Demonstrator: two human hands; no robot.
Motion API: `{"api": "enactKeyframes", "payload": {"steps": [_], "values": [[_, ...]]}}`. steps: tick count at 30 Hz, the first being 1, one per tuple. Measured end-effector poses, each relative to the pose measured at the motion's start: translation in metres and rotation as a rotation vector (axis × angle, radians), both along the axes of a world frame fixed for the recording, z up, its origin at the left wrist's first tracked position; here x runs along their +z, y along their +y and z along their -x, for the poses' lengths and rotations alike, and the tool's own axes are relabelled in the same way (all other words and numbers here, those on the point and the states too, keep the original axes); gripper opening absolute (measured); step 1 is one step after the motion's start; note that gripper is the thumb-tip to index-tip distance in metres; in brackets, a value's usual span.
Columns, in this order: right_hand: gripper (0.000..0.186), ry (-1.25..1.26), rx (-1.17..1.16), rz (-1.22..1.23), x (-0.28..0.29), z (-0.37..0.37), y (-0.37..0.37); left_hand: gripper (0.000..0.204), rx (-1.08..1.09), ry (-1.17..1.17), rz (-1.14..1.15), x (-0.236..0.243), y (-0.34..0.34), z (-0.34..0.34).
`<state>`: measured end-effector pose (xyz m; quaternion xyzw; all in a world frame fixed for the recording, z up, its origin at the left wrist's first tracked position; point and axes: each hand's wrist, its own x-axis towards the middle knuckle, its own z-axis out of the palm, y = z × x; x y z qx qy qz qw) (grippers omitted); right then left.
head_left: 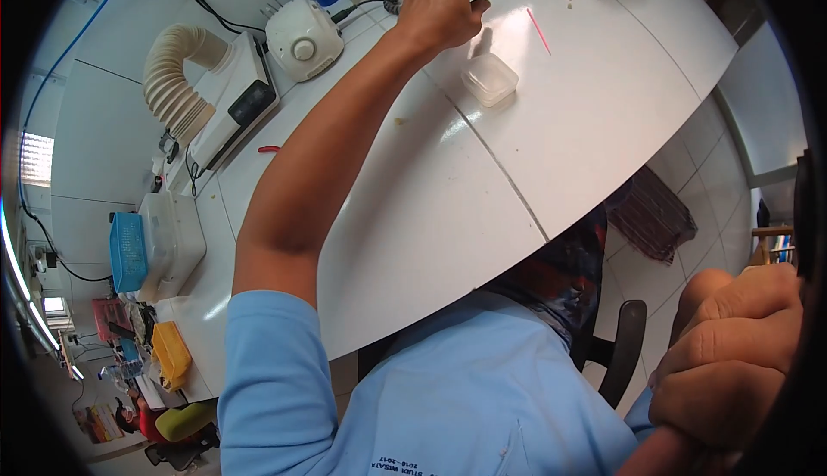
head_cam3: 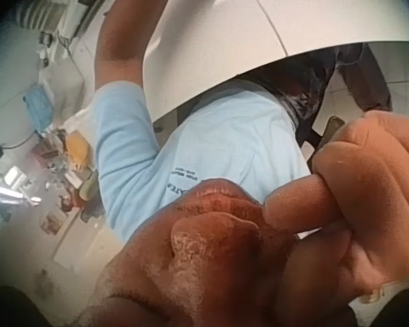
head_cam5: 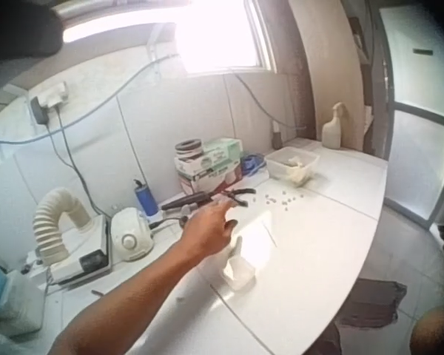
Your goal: Adjusting and cleaning a dental prosthetic crown using a manual tool and pliers.
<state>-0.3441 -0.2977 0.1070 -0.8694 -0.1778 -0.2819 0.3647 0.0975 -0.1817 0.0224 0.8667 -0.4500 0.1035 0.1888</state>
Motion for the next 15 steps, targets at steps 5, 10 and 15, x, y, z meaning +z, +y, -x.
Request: {"api": "enactKeyframes", "payload": {"steps": [5,10,15], "values": [[0.033,-0.022,-0.062,-0.025,0.004,0.014,-0.019,0.052,0.162,-0.032,-0.108,-0.014,-0.07,-0.031],[0.033,-0.007,-0.106,-0.044,0.002,0.028,-0.032,0.056,0.312,0.092,-0.224,-0.016,-0.1,-0.046],[0.033,0.022,-0.092,-0.064,0.001,0.028,-0.035,0.066,0.304,0.084,-0.185,-0.017,-0.108,-0.051]]}}
